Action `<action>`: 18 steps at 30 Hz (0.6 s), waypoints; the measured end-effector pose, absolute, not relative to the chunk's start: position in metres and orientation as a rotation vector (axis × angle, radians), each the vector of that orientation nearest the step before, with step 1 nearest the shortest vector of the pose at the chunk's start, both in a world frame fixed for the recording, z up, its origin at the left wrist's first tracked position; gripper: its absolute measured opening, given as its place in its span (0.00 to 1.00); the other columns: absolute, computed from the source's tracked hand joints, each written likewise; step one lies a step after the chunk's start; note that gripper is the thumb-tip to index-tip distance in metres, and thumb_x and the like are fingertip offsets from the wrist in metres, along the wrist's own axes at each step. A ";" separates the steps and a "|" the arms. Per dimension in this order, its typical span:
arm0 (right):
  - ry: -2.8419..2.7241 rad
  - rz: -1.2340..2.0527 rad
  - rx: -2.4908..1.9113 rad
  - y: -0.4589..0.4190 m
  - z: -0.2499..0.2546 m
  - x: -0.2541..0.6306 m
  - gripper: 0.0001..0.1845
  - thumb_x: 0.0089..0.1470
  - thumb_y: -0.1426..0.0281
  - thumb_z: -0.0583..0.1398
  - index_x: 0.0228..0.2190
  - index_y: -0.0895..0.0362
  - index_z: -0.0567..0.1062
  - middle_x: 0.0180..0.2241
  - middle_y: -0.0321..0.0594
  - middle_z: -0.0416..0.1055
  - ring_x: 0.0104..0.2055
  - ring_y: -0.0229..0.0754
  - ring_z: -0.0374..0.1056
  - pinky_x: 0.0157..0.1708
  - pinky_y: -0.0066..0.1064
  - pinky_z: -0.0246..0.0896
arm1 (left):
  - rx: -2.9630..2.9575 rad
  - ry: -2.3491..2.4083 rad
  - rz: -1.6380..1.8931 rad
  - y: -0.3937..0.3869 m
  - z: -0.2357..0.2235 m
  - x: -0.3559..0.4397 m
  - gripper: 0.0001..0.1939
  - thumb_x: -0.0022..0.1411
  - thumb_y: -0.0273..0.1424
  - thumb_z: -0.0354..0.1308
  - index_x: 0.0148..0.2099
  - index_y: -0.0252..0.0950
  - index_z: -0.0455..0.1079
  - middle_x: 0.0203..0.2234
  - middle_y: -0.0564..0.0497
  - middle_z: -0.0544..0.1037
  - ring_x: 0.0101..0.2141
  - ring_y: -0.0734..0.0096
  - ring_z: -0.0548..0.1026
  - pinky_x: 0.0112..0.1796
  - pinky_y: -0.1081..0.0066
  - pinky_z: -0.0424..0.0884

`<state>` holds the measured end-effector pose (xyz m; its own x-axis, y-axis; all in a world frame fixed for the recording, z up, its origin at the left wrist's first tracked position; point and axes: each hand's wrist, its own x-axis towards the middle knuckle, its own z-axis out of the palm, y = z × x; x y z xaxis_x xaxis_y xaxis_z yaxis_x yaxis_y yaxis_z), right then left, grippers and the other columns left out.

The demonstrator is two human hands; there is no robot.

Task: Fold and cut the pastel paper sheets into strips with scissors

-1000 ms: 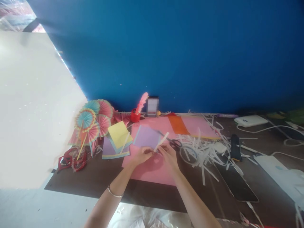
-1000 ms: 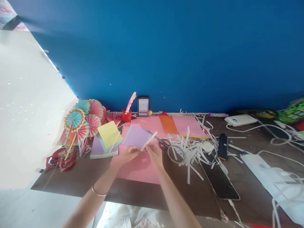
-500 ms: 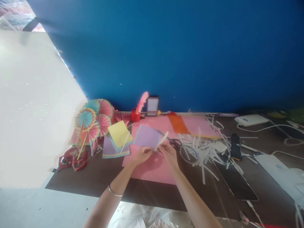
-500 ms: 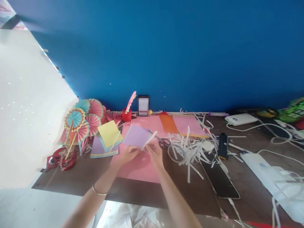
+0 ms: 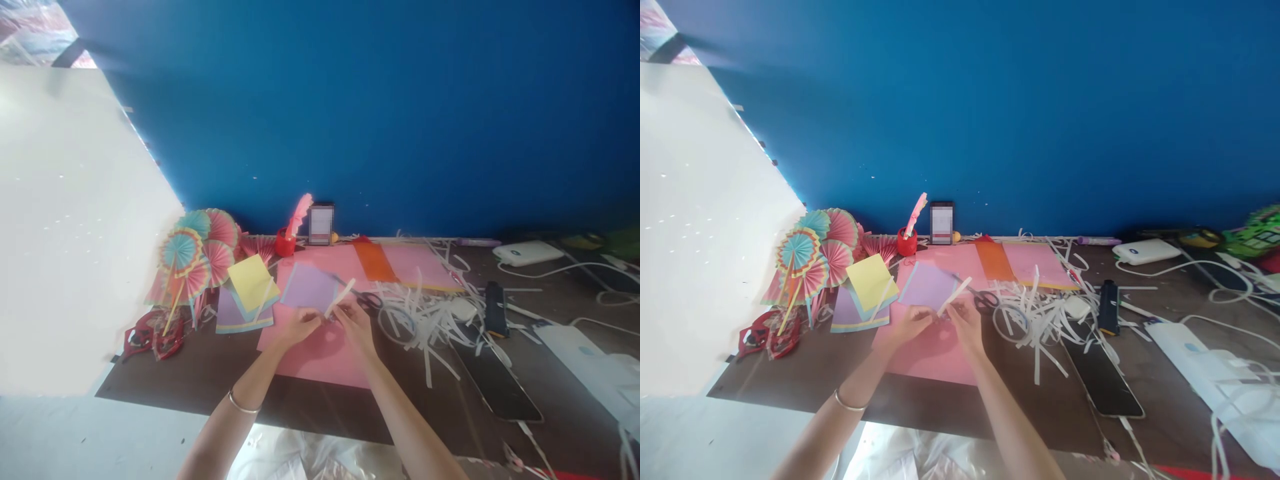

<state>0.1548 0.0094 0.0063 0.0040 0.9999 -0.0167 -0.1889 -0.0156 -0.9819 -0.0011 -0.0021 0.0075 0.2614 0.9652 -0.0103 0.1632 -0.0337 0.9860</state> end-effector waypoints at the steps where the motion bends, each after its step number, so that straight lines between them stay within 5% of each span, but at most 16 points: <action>1: -1.064 1.302 -1.081 0.009 0.006 0.155 0.14 0.41 0.60 0.65 0.26 0.57 0.71 0.23 0.38 0.72 0.26 0.40 0.68 0.31 0.35 0.65 | 1.455 1.117 0.936 -0.002 0.008 -0.001 0.10 0.54 0.30 0.51 0.29 0.35 0.73 0.26 0.49 0.76 0.30 0.69 0.71 0.31 0.72 0.66; 9: -1.217 0.995 -1.175 0.006 0.005 0.151 0.14 0.46 0.61 0.61 0.34 0.54 0.68 0.29 0.37 0.70 0.30 0.40 0.68 0.31 0.34 0.66 | 1.454 1.173 1.063 -0.002 0.010 0.003 0.09 0.54 0.32 0.52 0.28 0.35 0.71 0.24 0.50 0.75 0.29 0.69 0.70 0.33 0.71 0.66; 14: -1.624 0.597 -1.150 -0.002 0.005 0.150 0.08 0.52 0.65 0.57 0.33 0.52 0.73 0.39 0.43 0.70 0.43 0.46 0.66 0.46 0.41 0.61 | 1.518 1.159 1.100 -0.004 0.016 0.003 0.10 0.56 0.31 0.51 0.32 0.35 0.73 0.29 0.47 0.77 0.32 0.68 0.72 0.35 0.71 0.67; 18: -1.760 0.551 -1.120 -0.004 0.002 0.150 0.10 0.54 0.67 0.54 0.35 0.50 0.76 0.39 0.41 0.73 0.44 0.47 0.67 0.47 0.43 0.61 | 1.709 1.191 1.106 -0.007 0.019 0.003 0.11 0.57 0.29 0.48 0.33 0.36 0.72 0.31 0.48 0.76 0.32 0.68 0.72 0.36 0.71 0.66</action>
<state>0.1500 -0.0040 0.0023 -0.1346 0.8706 0.4732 0.4453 0.4798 -0.7560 0.0033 -0.0070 0.0186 0.1885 0.9561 0.2242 0.2946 -0.2728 0.9159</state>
